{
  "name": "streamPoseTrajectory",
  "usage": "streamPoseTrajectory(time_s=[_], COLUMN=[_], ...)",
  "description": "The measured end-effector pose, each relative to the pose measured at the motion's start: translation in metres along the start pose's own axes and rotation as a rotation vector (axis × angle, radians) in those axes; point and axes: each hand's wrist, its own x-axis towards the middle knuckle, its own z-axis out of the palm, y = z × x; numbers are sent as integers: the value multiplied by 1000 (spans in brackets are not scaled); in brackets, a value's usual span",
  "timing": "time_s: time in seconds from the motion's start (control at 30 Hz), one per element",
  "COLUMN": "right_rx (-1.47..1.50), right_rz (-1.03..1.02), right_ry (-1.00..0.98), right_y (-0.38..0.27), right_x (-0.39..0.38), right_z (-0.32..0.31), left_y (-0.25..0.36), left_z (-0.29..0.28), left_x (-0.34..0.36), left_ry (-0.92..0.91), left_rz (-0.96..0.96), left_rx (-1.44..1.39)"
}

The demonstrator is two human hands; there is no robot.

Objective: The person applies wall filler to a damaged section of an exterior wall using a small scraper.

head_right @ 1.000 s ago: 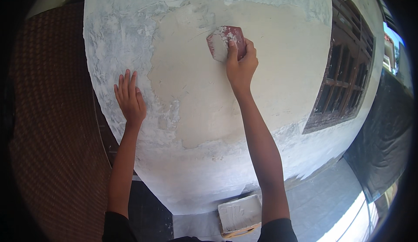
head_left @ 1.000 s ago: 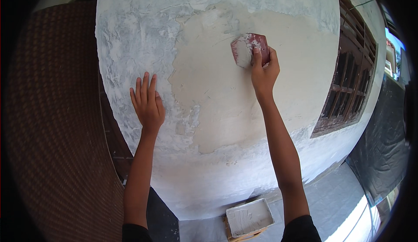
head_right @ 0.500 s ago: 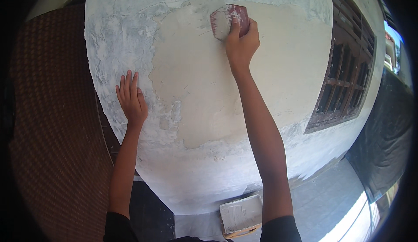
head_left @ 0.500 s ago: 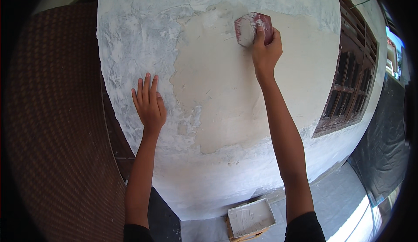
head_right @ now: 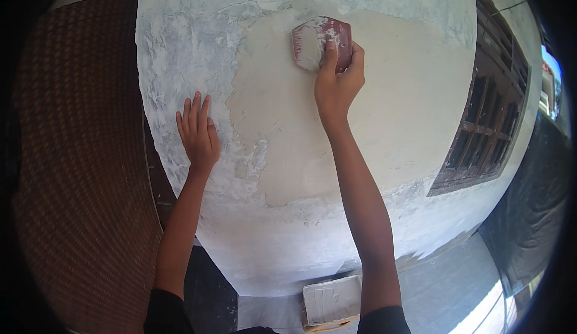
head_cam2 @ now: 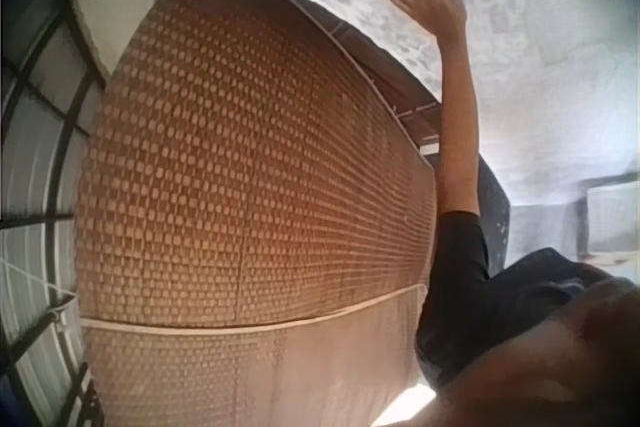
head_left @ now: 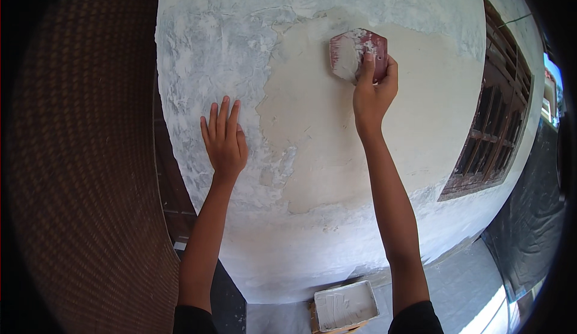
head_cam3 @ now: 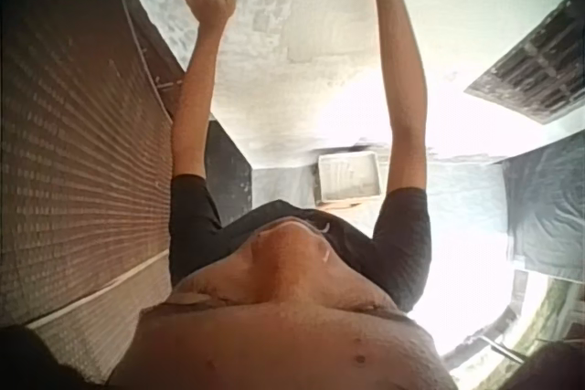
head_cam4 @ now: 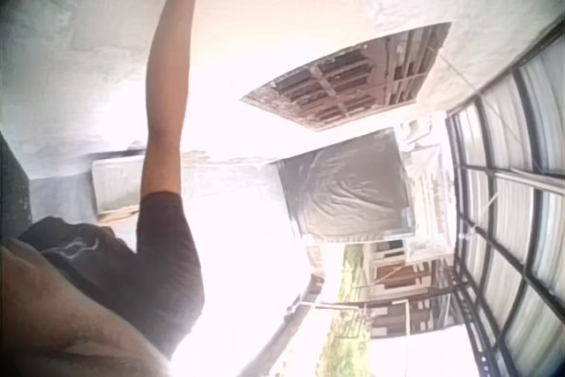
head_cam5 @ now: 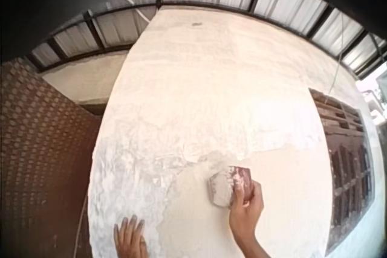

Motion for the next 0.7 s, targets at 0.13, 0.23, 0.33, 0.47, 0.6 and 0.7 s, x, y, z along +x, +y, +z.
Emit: streamPoseTrajectory(time_s=[0.13, 0.23, 0.33, 0.47, 0.6, 0.7], right_rx=[-331, -427, -212, -139, -431, -406], right_rz=[-515, -540, -64, -130, -550, -277], right_ry=[-531, -461, 5, -142, -588, -128], right_y=[19, 28, 21, 10, 19, 29], right_x=[-64, -61, -16, -43, -92, -62], right_z=[27, 30, 17, 17, 28, 18], left_y=[-3, -4, 3, 0, -4, 0], left_z=[-4, -4, -2, -2, -6, -3], left_x=[2, 1, 1, 0, 2, 0], left_ry=[6, -24, -27, -23, -24, -19], left_rz=[0, -1, -1, 1, 2, -9], left_rx=[-10, -9, -12, -14, -22, -30])
